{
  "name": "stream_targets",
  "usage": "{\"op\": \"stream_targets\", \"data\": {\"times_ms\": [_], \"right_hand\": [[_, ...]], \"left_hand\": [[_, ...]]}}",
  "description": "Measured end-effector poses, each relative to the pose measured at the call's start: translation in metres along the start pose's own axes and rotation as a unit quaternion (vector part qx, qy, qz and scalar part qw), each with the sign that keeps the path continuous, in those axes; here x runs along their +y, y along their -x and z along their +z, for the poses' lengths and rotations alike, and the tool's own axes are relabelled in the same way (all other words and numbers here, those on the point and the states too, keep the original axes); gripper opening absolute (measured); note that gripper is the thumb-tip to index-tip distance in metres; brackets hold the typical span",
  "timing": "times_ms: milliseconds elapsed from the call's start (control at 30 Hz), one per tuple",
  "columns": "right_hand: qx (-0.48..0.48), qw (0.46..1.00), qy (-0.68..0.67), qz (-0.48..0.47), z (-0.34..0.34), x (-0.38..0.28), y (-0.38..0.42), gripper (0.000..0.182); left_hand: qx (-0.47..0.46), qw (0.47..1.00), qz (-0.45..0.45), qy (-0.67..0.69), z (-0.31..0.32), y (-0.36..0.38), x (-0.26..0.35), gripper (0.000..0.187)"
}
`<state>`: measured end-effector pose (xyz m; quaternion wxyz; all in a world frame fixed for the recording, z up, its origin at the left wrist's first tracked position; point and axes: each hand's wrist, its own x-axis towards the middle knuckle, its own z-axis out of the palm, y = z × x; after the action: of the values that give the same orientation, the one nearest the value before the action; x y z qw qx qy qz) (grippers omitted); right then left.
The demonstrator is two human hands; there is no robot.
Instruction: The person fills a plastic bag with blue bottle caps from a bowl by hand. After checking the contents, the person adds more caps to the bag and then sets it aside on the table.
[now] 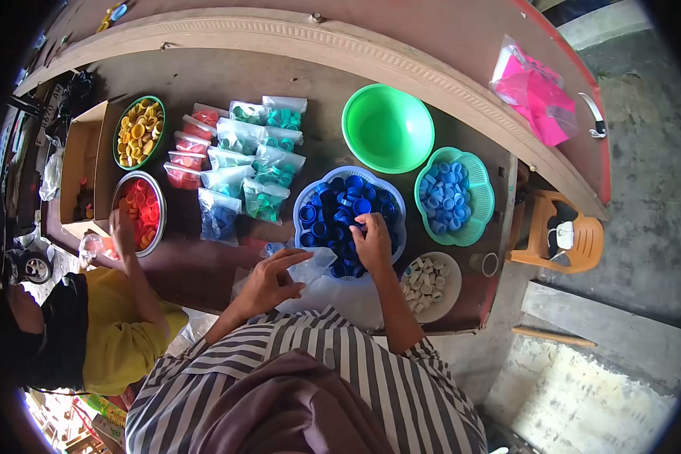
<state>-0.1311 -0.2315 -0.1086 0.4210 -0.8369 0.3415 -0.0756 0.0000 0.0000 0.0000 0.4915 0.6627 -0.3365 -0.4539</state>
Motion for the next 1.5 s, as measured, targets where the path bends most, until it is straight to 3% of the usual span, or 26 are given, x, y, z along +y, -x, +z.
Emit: {"op": "stream_targets", "data": {"times_ms": [67,233,400,533,667,867,1100,1300,1367,1500], "right_hand": [[0.031,0.989,0.081,-0.121,0.007,-0.006,0.007,0.037],[0.072,0.972,0.165,-0.151,0.020,-0.028,-0.016,0.042],[0.062,0.972,0.142,-0.177,0.017,-0.024,-0.018,0.024],[0.033,0.990,0.034,-0.131,0.006,-0.006,-0.010,0.012],[0.041,0.989,0.052,-0.130,0.000,-0.003,0.000,0.012],[0.106,0.957,0.211,-0.171,0.021,-0.012,-0.008,0.032],[0.140,0.936,0.299,-0.124,0.036,-0.019,-0.015,0.033],[0.166,0.954,0.192,-0.162,0.022,0.004,-0.008,0.032],[0.136,0.980,0.009,-0.143,0.014,0.013,-0.005,0.030],[0.146,0.967,-0.170,-0.117,-0.011,-0.020,0.018,0.025]], "left_hand": [[0.005,1.000,0.004,0.018,0.000,0.005,0.003,0.058],[0.008,1.000,0.013,0.006,-0.001,-0.006,-0.001,0.058],[0.012,1.000,0.021,-0.004,-0.003,0.000,-0.001,0.057],[0.022,0.999,0.028,0.003,0.000,0.003,-0.001,0.057],[0.030,0.998,0.048,-0.014,0.003,0.008,0.000,0.058],[0.036,0.997,0.062,-0.030,0.008,0.017,0.000,0.058],[0.054,0.994,0.075,-0.065,0.012,0.030,0.001,0.059],[0.101,0.989,0.106,-0.036,0.011,0.030,0.013,0.059],[0.124,0.985,0.121,-0.028,0.005,0.026,0.011,0.057],[0.143,0.985,0.093,-0.022,-0.004,0.019,0.025,0.057]]}}
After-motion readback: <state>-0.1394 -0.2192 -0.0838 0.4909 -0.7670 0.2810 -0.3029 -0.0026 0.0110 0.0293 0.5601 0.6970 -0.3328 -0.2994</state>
